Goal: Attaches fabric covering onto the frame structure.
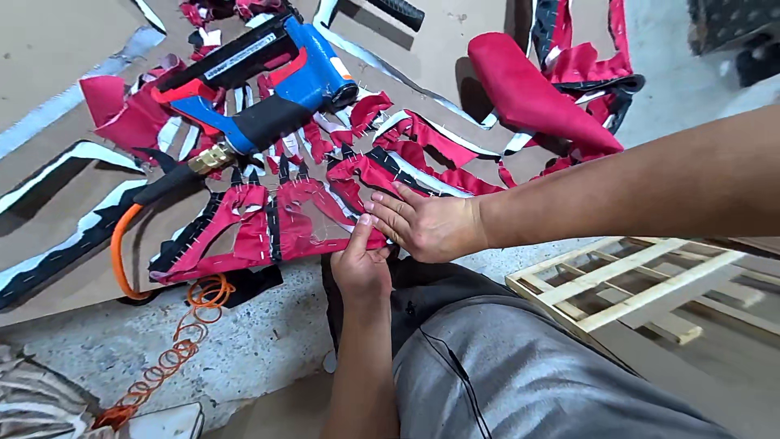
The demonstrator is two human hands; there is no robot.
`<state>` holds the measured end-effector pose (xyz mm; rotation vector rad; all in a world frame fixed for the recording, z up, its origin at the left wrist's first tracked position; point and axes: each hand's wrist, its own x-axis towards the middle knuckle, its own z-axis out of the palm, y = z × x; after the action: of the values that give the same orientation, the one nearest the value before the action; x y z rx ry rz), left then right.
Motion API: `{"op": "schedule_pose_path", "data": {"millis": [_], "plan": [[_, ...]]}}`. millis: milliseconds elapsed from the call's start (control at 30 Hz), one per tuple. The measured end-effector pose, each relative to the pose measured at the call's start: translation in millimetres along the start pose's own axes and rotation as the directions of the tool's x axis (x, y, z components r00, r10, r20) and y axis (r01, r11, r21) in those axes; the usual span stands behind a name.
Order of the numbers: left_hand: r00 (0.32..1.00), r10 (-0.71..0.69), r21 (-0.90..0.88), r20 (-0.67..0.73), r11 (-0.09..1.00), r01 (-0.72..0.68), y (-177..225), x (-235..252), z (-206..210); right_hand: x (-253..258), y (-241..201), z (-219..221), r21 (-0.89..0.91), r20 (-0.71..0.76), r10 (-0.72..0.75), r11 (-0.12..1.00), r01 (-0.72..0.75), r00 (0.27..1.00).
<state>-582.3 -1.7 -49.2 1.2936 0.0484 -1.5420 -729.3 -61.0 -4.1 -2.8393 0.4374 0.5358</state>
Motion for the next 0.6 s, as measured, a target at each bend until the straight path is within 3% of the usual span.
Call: {"op": "schedule_pose_path", "data": {"millis": [133, 200, 333, 433, 500, 533, 567, 600], "plan": [[0.999, 0.001, -0.033, 0.034, 0.999, 0.000, 3, 0, -4, 4, 0, -24, 0.006, 0.175, -0.008, 1.000, 0.008, 0.985], [0.999, -0.003, -0.028, 0.038, 1.000, 0.004, 3, 2, -5, 4, 2, -26, 0.007, 0.176, -0.019, 1.000, 0.018, 0.984], [0.997, -0.032, -0.019, 0.067, 0.999, 0.034, -3, 10, -11, -8, 5, 13, 0.061, -0.119, 0.044, 0.997, -0.037, 0.992], [0.999, -0.046, 0.061, 0.030, 0.997, 0.044, -9, 16, -17, -27, -16, 38, 0.349, -0.304, 0.289, 0.920, -0.176, 0.908], [0.998, -0.058, 0.112, 0.031, 0.992, 0.054, -10, 18, -19, -51, -43, 47, 0.612, -0.374, 0.538, 0.755, -0.235, 0.755], [0.997, -0.069, 0.134, 0.032, 0.989, 0.064, -10, 18, -20, -60, -58, 53, 0.755, -0.340, 0.684, 0.608, -0.247, 0.646], [0.996, -0.081, 0.151, 0.036, 0.986, 0.074, -9, 17, -21, -65, -71, 59, 0.885, -0.213, 0.802, 0.400, -0.237, 0.557], [0.995, -0.089, 0.169, 0.035, 0.982, 0.082, -7, 17, -20, -64, -79, 64, 0.970, -0.007, 0.854, 0.133, -0.205, 0.520]]}}
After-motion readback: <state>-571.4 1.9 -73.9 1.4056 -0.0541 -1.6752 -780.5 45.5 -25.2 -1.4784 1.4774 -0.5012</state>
